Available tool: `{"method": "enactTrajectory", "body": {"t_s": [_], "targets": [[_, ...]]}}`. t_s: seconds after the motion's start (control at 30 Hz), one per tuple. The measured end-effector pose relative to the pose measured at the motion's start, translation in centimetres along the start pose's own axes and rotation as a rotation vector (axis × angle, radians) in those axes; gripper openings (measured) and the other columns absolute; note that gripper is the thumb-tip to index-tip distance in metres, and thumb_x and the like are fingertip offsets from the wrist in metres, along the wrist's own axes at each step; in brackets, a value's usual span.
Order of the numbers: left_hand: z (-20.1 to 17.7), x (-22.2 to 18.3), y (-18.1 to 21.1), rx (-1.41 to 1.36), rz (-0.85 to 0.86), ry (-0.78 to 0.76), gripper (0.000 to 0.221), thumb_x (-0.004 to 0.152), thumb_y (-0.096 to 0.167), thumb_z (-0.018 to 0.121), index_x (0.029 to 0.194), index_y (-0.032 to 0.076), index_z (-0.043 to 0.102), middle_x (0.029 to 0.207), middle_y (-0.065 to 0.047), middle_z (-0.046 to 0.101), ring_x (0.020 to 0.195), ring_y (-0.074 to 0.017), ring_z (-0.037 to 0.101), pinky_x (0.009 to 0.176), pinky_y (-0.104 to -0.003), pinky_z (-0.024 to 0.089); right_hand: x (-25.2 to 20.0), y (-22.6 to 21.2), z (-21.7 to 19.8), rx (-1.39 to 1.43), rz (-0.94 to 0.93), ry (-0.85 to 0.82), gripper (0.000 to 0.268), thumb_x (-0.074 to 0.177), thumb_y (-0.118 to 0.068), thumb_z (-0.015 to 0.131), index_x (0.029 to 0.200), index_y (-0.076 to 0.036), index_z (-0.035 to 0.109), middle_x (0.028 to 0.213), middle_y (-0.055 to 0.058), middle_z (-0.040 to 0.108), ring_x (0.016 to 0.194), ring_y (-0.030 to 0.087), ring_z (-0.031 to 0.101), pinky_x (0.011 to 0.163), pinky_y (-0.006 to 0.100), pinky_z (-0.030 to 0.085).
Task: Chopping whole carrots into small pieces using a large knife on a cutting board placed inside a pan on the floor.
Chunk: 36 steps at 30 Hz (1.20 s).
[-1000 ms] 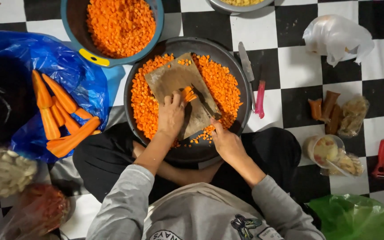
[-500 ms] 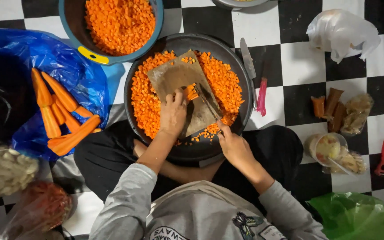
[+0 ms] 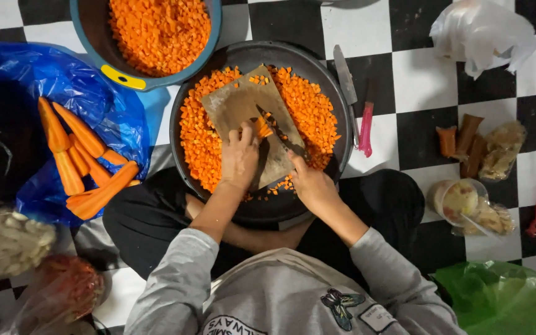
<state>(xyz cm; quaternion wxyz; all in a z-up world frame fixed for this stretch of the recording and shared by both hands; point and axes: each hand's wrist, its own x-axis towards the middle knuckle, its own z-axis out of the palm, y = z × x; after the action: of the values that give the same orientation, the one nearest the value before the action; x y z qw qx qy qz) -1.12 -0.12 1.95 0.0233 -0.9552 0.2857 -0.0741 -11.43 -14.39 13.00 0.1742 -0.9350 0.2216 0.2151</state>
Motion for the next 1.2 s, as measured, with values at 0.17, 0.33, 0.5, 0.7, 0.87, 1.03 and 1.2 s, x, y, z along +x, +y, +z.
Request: {"method": "enactTrajectory", "body": {"t_s": [0.17, 0.33, 0.5, 0.7, 0.87, 1.03, 1.2], "targets": [[0.0, 0.2, 0.1, -0.013, -0.034, -0.032, 0.027, 0.089, 0.02, 0.059, 0.109, 0.016, 0.076, 0.127, -0.009, 0.051, 0.095, -0.0311, 0.052, 0.067, -0.038, 0.045, -1.6, 4.7, -1.6, 0.026, -0.105, -0.294, 0.035, 0.104, -0.039, 0.038, 0.138, -0.035, 0.035, 0.097, 0.022, 0.073, 0.1, 0.041, 0.071, 0.088, 0.051, 0.054], [-0.9, 0.0, 0.3, -0.044, -0.049, -0.054, 0.028, 0.091, 0.02, 0.058, 0.112, 0.015, 0.075, 0.129, -0.009, 0.05, 0.098, -0.031, 0.052, 0.067, -0.038, 0.046, -2.7, 4.4, -2.3, 0.078, -0.081, -0.304, 0.04, 0.105, -0.036, 0.038, 0.144, -0.035, 0.032, 0.102, 0.022, 0.072, 0.102, 0.042, 0.071, 0.089, 0.05, 0.054], [-0.9, -0.1, 0.1, -0.017, -0.017, -0.094, 0.027, 0.092, 0.021, 0.057, 0.111, 0.017, 0.076, 0.13, -0.008, 0.05, 0.099, -0.031, 0.052, 0.069, -0.036, 0.047, -1.7, 4.1, -1.3, 0.031, -0.107, -0.319, 0.045, 0.104, -0.041, 0.036, 0.148, -0.04, 0.029, 0.105, 0.021, 0.072, 0.106, 0.04, 0.07, 0.093, 0.05, 0.053], [-0.6, 0.0, 0.1, -0.037, -0.02, -0.102, 0.032, 0.093, 0.018, 0.055, 0.118, 0.017, 0.074, 0.13, -0.01, 0.049, 0.101, -0.0321, 0.052, 0.072, -0.039, 0.047, 0.5, 3.4, 0.0, 0.005, -0.254, -0.167, 0.043, 0.103, -0.031, 0.041, 0.145, -0.027, 0.034, 0.092, 0.02, 0.074, 0.092, 0.041, 0.073, 0.083, 0.052, 0.056], [-0.2, -0.2, 0.5, -0.038, -0.048, -0.049, 0.035, 0.09, 0.017, 0.056, 0.121, 0.011, 0.071, 0.127, -0.01, 0.049, 0.097, -0.0311, 0.052, 0.069, -0.038, 0.047, -0.4, 2.6, -0.7, -0.002, -0.181, -0.196, 0.041, 0.104, -0.034, 0.04, 0.144, -0.029, 0.036, 0.093, 0.023, 0.073, 0.096, 0.041, 0.072, 0.088, 0.052, 0.055], [-1.5, -0.1, 0.1, -0.039, -0.058, -0.003, 0.034, 0.088, 0.017, 0.058, 0.118, 0.013, 0.072, 0.126, -0.011, 0.051, 0.098, -0.0323, 0.053, 0.07, -0.04, 0.046, -2.9, 3.5, -2.1, 0.036, -0.105, -0.3, 0.042, 0.104, -0.034, 0.04, 0.145, -0.031, 0.033, 0.1, 0.026, 0.072, 0.103, 0.046, 0.069, 0.091, 0.054, 0.053], [-1.9, -0.1, 0.2, -0.078, -0.068, -0.013, 0.035, 0.089, 0.017, 0.057, 0.121, 0.012, 0.072, 0.127, -0.01, 0.052, 0.098, -0.0317, 0.053, 0.07, -0.039, 0.047, -2.6, 3.3, -2.1, 0.084, -0.112, -0.319, 0.043, 0.104, -0.034, 0.039, 0.146, -0.032, 0.031, 0.102, 0.024, 0.071, 0.103, 0.045, 0.07, 0.091, 0.053, 0.053]]}}
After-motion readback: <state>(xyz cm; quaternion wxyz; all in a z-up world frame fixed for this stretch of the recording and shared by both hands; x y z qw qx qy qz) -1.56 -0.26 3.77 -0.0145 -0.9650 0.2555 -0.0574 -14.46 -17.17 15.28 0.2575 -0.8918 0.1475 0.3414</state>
